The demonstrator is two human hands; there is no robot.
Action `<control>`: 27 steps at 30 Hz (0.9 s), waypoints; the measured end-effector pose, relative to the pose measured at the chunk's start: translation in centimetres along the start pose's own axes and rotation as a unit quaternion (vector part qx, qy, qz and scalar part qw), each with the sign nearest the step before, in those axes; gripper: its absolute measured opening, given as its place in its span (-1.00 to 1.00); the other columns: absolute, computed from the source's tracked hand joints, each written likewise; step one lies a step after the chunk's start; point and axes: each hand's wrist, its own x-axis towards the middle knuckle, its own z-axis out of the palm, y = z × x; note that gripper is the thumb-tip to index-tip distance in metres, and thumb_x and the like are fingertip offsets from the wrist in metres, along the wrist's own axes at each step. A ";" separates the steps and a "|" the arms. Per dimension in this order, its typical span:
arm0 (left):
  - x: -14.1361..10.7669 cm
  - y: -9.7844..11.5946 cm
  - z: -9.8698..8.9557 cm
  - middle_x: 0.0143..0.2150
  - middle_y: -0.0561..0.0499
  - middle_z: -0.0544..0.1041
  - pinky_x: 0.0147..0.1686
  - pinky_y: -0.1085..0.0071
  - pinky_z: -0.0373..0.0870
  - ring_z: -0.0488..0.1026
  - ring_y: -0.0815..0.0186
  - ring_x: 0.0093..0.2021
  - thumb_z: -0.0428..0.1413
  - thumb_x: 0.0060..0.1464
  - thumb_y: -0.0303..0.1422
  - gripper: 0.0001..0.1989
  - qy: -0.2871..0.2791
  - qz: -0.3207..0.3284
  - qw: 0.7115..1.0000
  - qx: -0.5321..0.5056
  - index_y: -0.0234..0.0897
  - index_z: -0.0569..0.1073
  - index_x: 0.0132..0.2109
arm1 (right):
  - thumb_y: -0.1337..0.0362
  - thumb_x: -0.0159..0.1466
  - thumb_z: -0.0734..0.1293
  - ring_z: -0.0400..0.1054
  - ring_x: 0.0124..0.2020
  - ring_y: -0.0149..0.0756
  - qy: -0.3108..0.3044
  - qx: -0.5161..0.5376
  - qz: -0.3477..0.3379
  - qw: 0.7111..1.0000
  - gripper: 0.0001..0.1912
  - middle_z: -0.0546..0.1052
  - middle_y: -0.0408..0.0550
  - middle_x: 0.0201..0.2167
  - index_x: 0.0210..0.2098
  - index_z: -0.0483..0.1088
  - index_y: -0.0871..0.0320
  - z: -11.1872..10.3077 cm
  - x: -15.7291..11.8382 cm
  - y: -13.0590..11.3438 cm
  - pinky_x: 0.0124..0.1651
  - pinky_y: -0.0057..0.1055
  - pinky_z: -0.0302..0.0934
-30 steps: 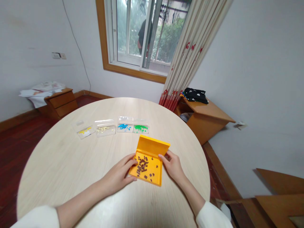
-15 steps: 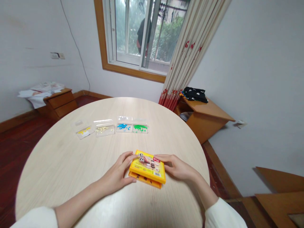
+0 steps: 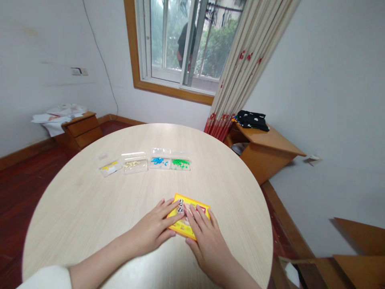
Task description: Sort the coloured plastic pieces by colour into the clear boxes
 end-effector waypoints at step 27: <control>0.5 -0.5 -3.0 -0.20 -0.05 0.45 -0.10 0.29 0.25 0.35 0.23 -0.14 0.10 0.01 -0.28 -0.75 0.026 -0.141 0.982 -0.124 -0.23 0.43 -0.14 | 0.28 0.02 0.33 0.43 -0.24 -0.22 0.226 0.399 0.158 0.874 -0.71 0.55 0.12 -0.27 -0.28 0.47 0.31 0.6 22.3 13.2 -0.14 -0.28 0.30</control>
